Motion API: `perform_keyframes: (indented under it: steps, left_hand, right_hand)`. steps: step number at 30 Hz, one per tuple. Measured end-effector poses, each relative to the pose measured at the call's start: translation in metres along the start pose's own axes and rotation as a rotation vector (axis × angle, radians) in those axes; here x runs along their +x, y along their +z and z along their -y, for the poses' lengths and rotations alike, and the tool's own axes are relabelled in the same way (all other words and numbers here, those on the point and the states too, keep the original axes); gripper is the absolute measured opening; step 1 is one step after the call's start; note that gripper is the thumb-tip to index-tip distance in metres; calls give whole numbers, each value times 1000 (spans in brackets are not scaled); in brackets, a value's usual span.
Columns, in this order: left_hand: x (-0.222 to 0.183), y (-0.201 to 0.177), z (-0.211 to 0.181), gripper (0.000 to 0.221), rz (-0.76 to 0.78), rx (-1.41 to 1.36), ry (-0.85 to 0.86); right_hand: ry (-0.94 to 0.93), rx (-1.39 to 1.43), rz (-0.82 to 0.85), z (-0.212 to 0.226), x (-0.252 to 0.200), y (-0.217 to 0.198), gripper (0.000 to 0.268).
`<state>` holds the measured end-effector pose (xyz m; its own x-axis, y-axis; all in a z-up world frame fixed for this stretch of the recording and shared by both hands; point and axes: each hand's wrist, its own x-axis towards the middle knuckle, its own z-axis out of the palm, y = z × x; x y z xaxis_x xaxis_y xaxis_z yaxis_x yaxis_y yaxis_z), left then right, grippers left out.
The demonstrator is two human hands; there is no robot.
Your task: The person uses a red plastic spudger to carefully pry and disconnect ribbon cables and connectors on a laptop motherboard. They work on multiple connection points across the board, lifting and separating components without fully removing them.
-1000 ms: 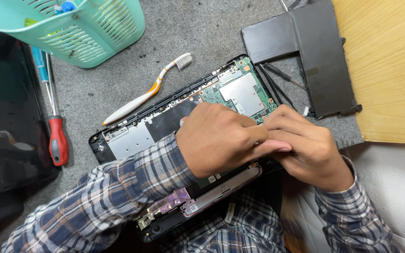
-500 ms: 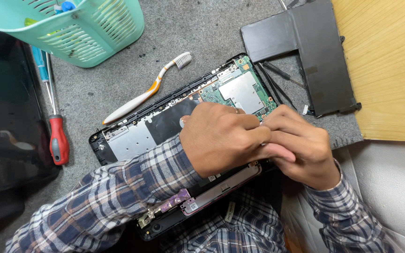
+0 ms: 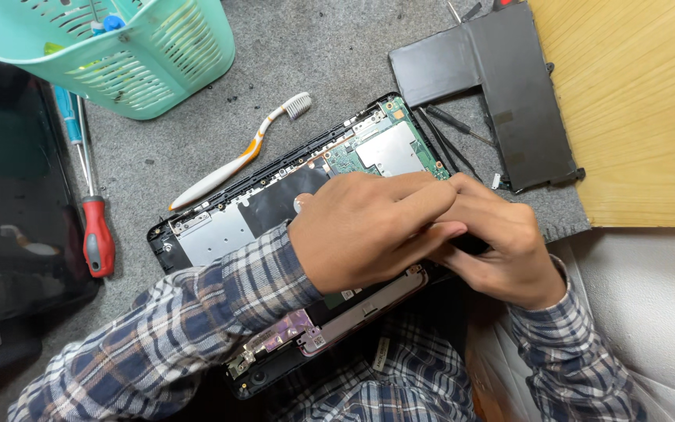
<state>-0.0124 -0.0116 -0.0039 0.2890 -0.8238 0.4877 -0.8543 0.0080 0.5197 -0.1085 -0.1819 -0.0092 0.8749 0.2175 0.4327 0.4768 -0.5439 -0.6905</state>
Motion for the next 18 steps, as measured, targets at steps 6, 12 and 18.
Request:
perform_keyframes:
  steps: [6,12,18]
  left_hand:
    - [9,-26,20,9,238,-410,94]
    - [5,-25,14,21,153,-236,22]
    - [-2,-13,22,24,152,-147,-49]
  right_hand:
    - [57,17,54,-6,-2,0,11]
    - [62,-227,102,11,0,-9,10]
    - [33,-443,80,25,-3,8,16]
